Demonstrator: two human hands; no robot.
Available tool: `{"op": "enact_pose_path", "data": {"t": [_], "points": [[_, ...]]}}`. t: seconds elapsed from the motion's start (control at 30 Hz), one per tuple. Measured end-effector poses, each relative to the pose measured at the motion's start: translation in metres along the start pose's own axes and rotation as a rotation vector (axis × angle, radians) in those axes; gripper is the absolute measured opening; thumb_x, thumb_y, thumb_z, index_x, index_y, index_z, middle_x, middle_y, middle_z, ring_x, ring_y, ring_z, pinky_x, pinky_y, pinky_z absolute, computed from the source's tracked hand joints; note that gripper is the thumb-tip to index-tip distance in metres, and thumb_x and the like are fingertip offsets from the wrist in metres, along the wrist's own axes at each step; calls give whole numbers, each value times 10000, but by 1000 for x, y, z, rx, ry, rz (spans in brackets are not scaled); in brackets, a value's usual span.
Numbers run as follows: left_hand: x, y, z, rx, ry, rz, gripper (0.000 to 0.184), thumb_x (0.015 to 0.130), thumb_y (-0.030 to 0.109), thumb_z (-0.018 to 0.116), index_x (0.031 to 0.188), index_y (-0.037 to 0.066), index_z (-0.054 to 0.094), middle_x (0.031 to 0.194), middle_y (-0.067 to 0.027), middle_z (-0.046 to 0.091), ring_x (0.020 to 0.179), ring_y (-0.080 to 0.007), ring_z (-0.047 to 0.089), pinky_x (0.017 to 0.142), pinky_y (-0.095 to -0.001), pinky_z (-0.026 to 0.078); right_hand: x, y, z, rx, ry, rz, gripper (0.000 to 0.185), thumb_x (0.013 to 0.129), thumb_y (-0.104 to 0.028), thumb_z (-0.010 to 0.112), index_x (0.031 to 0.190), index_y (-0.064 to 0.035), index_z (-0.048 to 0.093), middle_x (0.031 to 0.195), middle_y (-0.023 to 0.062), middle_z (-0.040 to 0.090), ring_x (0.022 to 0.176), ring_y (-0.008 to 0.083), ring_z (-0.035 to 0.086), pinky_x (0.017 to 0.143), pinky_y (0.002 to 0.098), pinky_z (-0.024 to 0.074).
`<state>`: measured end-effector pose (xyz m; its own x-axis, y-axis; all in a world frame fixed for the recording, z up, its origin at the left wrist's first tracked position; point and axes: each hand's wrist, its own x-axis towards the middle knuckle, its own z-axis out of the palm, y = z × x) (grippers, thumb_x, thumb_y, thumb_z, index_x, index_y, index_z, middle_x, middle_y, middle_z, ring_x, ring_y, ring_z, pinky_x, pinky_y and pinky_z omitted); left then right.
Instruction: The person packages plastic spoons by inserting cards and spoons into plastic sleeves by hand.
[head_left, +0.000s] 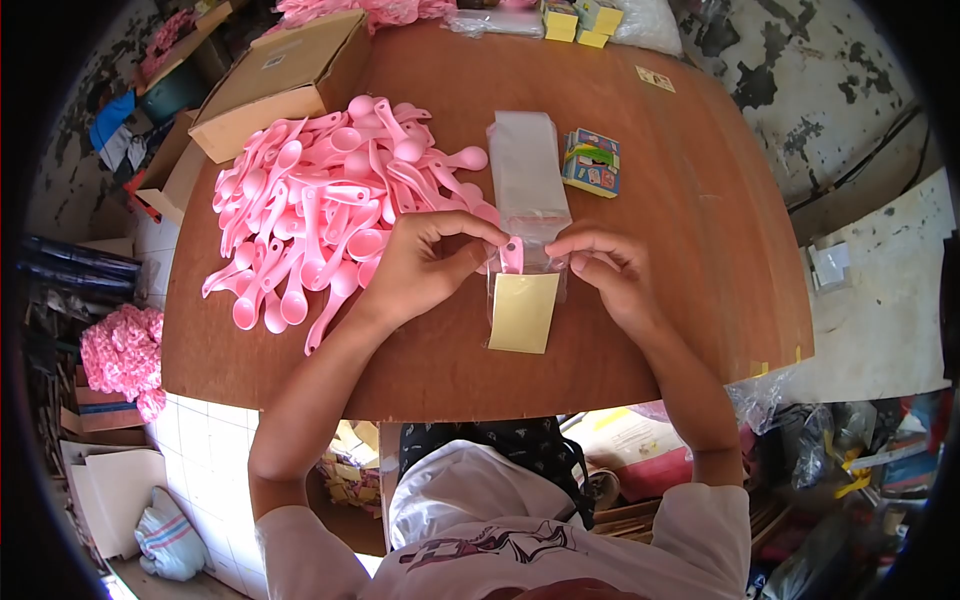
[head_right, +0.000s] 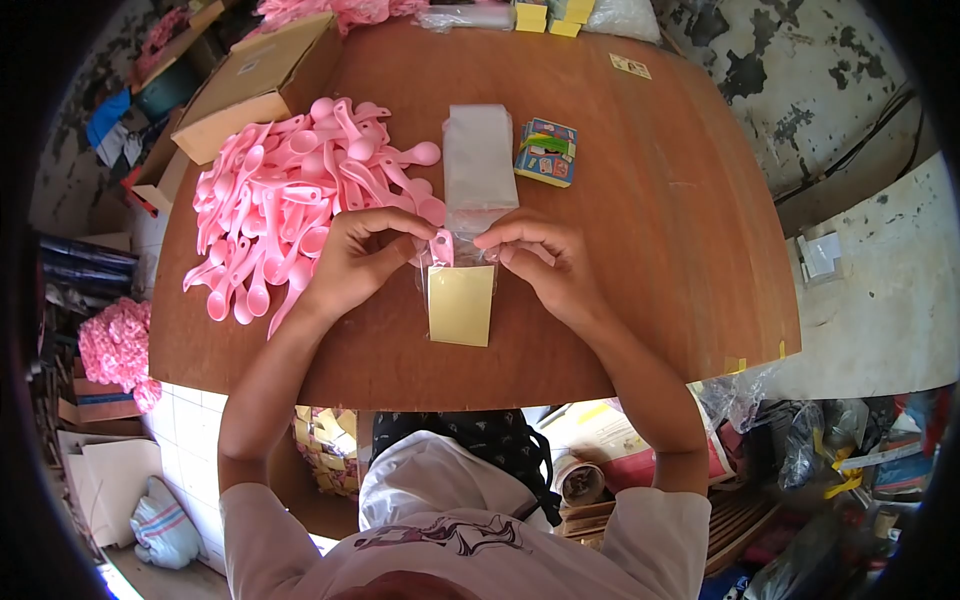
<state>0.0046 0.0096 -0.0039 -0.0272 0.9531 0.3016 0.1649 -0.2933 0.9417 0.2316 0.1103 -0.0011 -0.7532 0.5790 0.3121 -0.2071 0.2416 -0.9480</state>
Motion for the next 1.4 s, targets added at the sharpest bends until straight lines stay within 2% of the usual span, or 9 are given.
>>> {"op": "enact_pose_path", "data": {"t": [0.23, 0.33, 0.5, 0.63, 0.7, 0.93, 1.2, 1.4], "points": [[-1, 1, -1, 10, -21, -5, 228, 835, -107, 556, 992, -19, 696, 983, -99, 700, 900, -148, 652, 798, -271, 531, -1, 8, 8, 0, 60, -25, 110, 895, -2, 643, 992, 44, 666, 980, 76, 637, 882, 113, 617, 765, 253, 500], [-2, 1, -1, -163, -27, -82, 187, 854, -80, 572, 985, -29, 696, 970, -107, 700, 909, -160, 653, 797, -281, 537, -1, 9, 10, 0, 67, -15, 103, 869, 10, 676, 964, 45, 659, 976, 82, 631, 859, 111, 632, 736, 247, 526], [-1, 6, 4, -31, -5, -102, 141, 888, 54, 666, 994, -35, 694, 944, -87, 700, 859, -128, 654, 779, -281, 555, 0, 10, 11, 3, 82, -30, 122, 839, 21, 707, 944, 41, 650, 965, 76, 625, 851, 112, 639, 723, 241, 543], [1, 4, 7, -119, -10, -98, 155, 851, 50, 715, 983, -29, 697, 937, -77, 700, 839, -106, 652, 757, -256, 555, -1, 12, 10, -49, 94, -8, 143, 817, 31, 724, 934, 27, 643, 965, 63, 619, 849, 106, 637, 725, 240, 548], [2, 2, 8, -29, 17, 20, 112, 842, 0, 706, 953, -16, 708, 903, -80, 715, 845, -116, 676, 746, -243, 559, -1, 11, 11, -60, 95, -6, 156, 813, 35, 725, 943, 22, 639, 982, 62, 614, 844, 104, 637, 727, 239, 549], [1, 1, 5, -104, 31, -48, 190, 810, -28, 728, 996, -17, 691, 941, -81, 697, 853, -124, 674, 761, -253, 561, -2, 10, 11, -62, 65, 9, 237, 811, 58, 712, 1022, 15, 615, 1075, 65, 578, 872, 116, 647, 733, 232, 547], [2, 4, 3, -133, -13, -67, 326, 790, -68, 716, 1104, -19, 644, 1059, -82, 662, 907, -137, 650, 802, -267, 543, -2, 10, 9, -14, 68, 46, 237, 858, 63, 649, 1083, 12, 595, 1060, 59, 576, 901, 122, 647, 764, 232, 530], [3, 0, 2, -153, -9, -63, 314, 805, -80, 690, 1109, -20, 640, 1054, -80, 662, 905, -139, 647, 797, -265, 539, 0, 3, 12, 94, 123, 77, 262, 882, 17, 645, 1131, 21, 564, 1051, 65, 585, 920, 119, 637, 784, 240, 519]]}}
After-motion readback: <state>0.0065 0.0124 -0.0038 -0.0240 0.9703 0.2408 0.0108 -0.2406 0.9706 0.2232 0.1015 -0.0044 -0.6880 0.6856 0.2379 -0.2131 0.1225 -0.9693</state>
